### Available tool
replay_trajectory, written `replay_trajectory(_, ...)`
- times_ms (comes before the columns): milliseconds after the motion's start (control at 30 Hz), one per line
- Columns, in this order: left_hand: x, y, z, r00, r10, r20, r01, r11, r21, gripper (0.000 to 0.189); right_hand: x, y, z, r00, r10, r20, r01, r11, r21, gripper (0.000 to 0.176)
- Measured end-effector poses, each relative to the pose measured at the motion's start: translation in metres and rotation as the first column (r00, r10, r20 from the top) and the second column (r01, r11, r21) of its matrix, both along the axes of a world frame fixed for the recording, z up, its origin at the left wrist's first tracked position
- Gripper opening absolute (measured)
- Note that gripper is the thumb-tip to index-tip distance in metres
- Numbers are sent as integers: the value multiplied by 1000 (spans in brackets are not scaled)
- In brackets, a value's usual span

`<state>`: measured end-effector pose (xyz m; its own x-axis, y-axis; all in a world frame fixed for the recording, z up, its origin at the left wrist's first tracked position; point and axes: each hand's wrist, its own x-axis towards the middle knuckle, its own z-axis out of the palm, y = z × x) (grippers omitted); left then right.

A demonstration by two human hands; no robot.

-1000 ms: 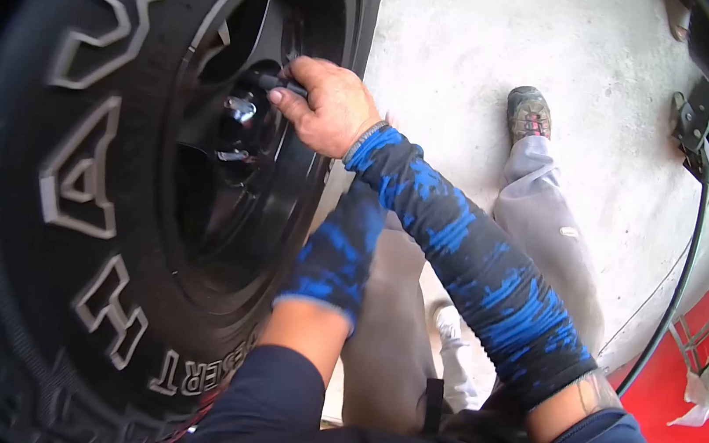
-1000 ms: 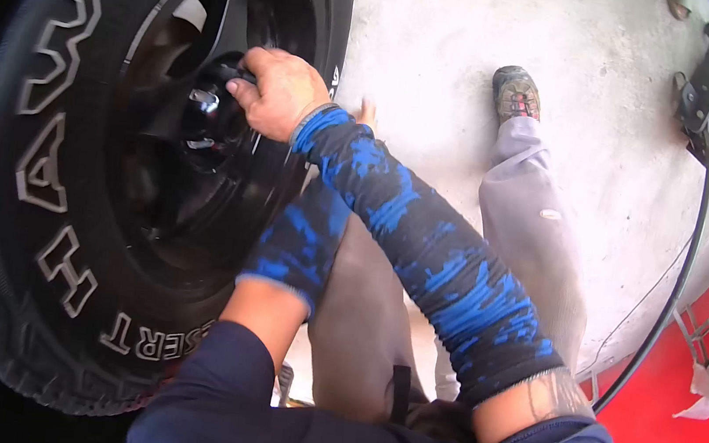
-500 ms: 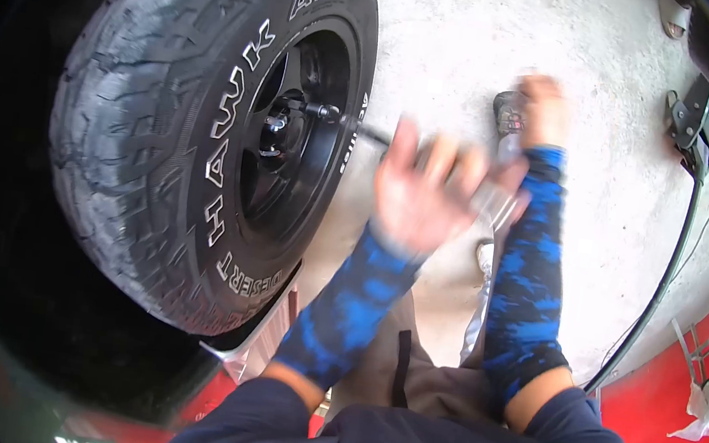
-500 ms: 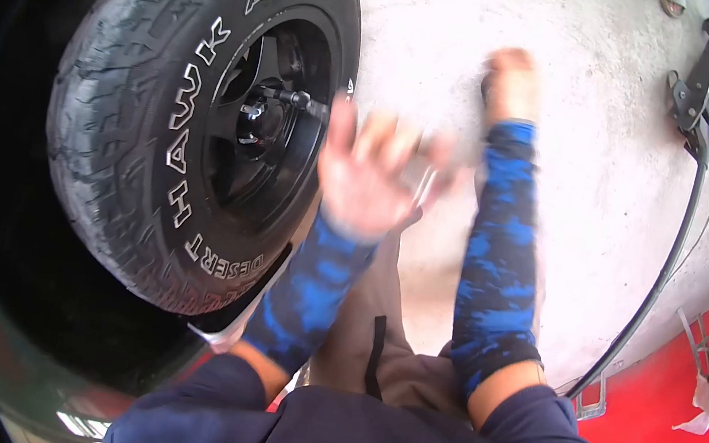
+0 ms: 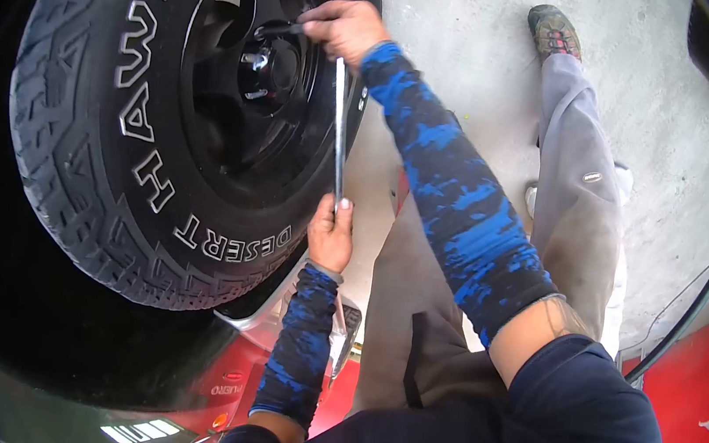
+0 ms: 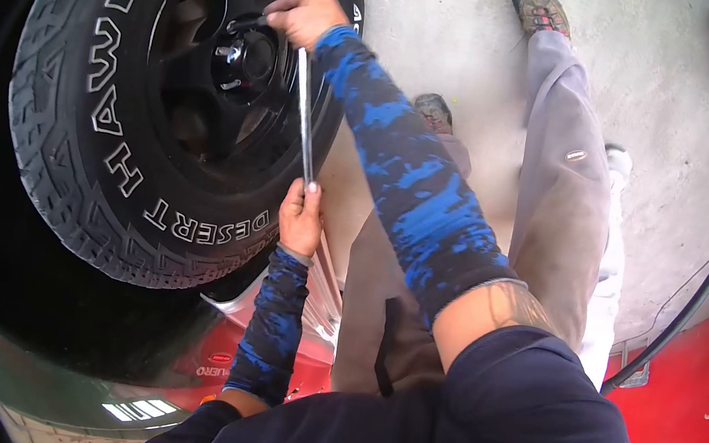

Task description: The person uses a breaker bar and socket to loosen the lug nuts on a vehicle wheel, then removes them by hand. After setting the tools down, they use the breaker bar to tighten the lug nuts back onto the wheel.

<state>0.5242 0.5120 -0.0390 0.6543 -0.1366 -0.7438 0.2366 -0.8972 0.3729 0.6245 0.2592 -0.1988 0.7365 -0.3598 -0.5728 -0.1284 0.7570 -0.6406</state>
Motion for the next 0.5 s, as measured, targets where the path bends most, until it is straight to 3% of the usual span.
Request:
replay_trajectory(33,-2,6,-7,988,-141,58,138,990,40,28,-23,-6,0,1000,17,-23,-16,999,43,26)
replay_trajectory(100,-6,6,-8,959,-263,103,264,965,8,26,-71,-9,-2,995,-80,-54,75,992,-101,27)
replay_trajectory(167,-12,12,1,920,-391,36,388,919,74,24,-118,2,-8,981,-135,-140,131,991,-36,27)
replay_trajectory(233,-25,25,17,918,-373,-131,390,909,144,24,-143,24,-7,972,-100,-214,108,994,27,29)
replay_trajectory(367,-47,56,54,934,-355,-40,358,930,83,24,-124,77,11,984,-64,-166,101,970,223,23)
replay_trajectory(433,-41,50,73,963,-266,-47,270,953,139,24,-97,95,12,990,-28,-135,61,966,252,22)
replay_trajectory(500,-34,57,77,956,-286,-66,293,935,198,24,-74,106,12,992,-8,-129,41,966,256,21)
